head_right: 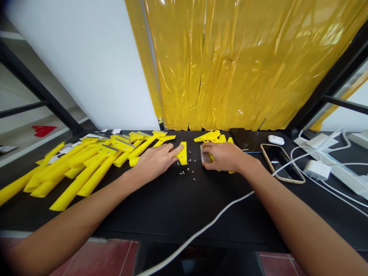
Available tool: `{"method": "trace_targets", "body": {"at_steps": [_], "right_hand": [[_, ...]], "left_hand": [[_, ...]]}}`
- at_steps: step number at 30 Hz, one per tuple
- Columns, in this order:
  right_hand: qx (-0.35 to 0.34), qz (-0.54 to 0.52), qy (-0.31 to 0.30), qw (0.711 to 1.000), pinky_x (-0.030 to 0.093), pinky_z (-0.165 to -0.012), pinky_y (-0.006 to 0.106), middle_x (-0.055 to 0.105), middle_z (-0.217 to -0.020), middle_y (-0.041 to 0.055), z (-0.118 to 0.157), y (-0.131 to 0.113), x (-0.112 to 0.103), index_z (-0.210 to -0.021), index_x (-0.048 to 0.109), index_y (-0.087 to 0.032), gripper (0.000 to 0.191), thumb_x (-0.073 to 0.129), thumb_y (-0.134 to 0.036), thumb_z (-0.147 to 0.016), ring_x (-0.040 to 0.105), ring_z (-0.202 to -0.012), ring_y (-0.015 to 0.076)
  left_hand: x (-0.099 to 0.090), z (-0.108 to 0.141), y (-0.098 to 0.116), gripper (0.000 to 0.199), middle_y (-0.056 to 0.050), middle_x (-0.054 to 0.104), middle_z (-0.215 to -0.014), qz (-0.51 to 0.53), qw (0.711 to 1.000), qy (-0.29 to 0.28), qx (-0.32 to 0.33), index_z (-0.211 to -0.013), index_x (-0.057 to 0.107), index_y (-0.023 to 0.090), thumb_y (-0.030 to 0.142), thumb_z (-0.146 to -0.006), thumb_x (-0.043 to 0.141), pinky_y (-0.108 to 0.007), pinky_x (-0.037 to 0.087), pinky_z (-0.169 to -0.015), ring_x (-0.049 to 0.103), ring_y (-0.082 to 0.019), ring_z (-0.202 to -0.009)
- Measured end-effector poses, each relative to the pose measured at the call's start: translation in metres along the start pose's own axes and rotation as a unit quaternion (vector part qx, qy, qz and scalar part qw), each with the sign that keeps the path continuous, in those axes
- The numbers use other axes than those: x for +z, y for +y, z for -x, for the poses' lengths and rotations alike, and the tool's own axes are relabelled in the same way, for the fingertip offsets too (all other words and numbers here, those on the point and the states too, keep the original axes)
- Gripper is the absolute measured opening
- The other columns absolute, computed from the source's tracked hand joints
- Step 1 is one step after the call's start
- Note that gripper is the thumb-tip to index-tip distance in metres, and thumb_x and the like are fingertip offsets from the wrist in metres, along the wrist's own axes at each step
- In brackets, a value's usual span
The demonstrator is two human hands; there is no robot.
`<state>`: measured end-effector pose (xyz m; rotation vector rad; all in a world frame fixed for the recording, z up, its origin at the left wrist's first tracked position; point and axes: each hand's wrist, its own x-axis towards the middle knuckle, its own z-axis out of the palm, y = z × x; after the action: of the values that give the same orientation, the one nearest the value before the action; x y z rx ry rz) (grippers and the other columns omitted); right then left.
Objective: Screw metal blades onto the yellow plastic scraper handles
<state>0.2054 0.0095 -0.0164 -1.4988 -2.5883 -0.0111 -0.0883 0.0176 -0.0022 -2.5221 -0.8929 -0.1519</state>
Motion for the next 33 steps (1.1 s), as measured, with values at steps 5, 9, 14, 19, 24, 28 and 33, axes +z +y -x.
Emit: {"method": "trace_targets", "body": {"at_steps": [5,9,14,19,24,28,33], "right_hand": [[0.039,0.006,0.017,0.999,0.06,-0.094,0.057,0.063,-0.151,0.0113,0.001,-0.005,-0.008,-0.137,0.067,-0.025,0.069,0.063,-0.071,-0.085,0.069,-0.123,0.041],[0.009,-0.102,0.076,0.992,0.052,-0.11,0.055,0.055,-0.157,0.0132,-0.002,-0.028,-0.011,-0.156,0.048,-0.024,0.094,0.072,-0.072,-0.079,0.058,-0.14,0.0382],[-0.046,-0.16,0.073,0.983,0.055,-0.107,0.051,0.058,-0.154,0.0113,-0.006,-0.043,-0.004,-0.153,0.048,-0.028,0.086,0.077,-0.062,-0.08,0.059,-0.138,0.0345],[-0.045,-0.171,0.069,0.982,0.052,-0.111,0.052,0.054,-0.156,0.0128,-0.006,-0.041,-0.005,-0.155,0.043,-0.027,0.09,0.078,-0.06,-0.08,0.056,-0.141,0.0345],[-0.042,-0.19,0.069,0.978,0.051,-0.111,0.052,0.056,-0.152,0.0118,-0.005,-0.039,-0.007,-0.152,0.044,-0.028,0.089,0.081,-0.059,-0.077,0.058,-0.137,0.0343],[-0.016,-0.221,0.065,0.973,0.049,-0.115,0.054,0.053,-0.154,0.0121,-0.003,-0.037,-0.009,-0.153,0.044,-0.029,0.088,0.079,-0.062,-0.079,0.056,-0.139,0.0347],[-0.004,-0.259,0.056,0.964,0.049,-0.115,0.052,0.051,-0.157,0.011,0.0,-0.036,-0.015,-0.152,0.044,-0.03,0.082,0.076,-0.06,-0.083,0.054,-0.142,0.0335]], "left_hand": [[0.004,0.002,0.0,0.044,-0.009,0.066,-0.107,0.0,1.0,0.018,0.01,-0.151,0.046,0.016,0.03,-0.109,0.046,-0.032,0.048,-0.072,0.066,-0.023,-0.096],[0.007,0.001,0.004,0.046,-0.009,0.066,-0.108,0.005,0.999,0.023,0.027,-0.153,0.042,0.014,0.027,-0.109,0.044,-0.034,0.05,-0.078,0.065,-0.023,-0.099],[0.008,-0.001,0.01,0.046,-0.01,0.068,-0.105,0.002,0.999,0.02,0.042,-0.154,0.042,0.011,0.025,-0.109,0.042,-0.035,0.05,-0.077,0.065,-0.024,-0.1],[0.004,-0.001,0.011,0.06,-0.007,0.071,-0.104,0.026,0.999,0.014,0.039,-0.163,0.026,0.017,0.021,-0.107,0.047,-0.035,0.051,-0.078,0.066,-0.024,-0.097],[0.003,-0.001,0.011,0.067,-0.01,0.073,-0.105,0.061,0.998,0.012,-0.015,-0.162,0.026,0.014,0.033,-0.105,0.055,-0.034,0.053,-0.079,0.07,-0.025,-0.095],[0.006,0.0,0.011,0.05,-0.01,0.072,-0.106,0.104,0.993,0.044,-0.024,-0.149,0.042,0.016,0.034,-0.105,0.056,-0.034,0.054,-0.08,0.07,-0.024,-0.096],[0.005,0.001,0.01,0.027,-0.005,0.071,-0.106,0.139,0.988,0.07,0.019,-0.134,0.052,0.022,0.027,-0.108,0.049,-0.033,0.054,-0.08,0.067,-0.022,-0.098]]}}
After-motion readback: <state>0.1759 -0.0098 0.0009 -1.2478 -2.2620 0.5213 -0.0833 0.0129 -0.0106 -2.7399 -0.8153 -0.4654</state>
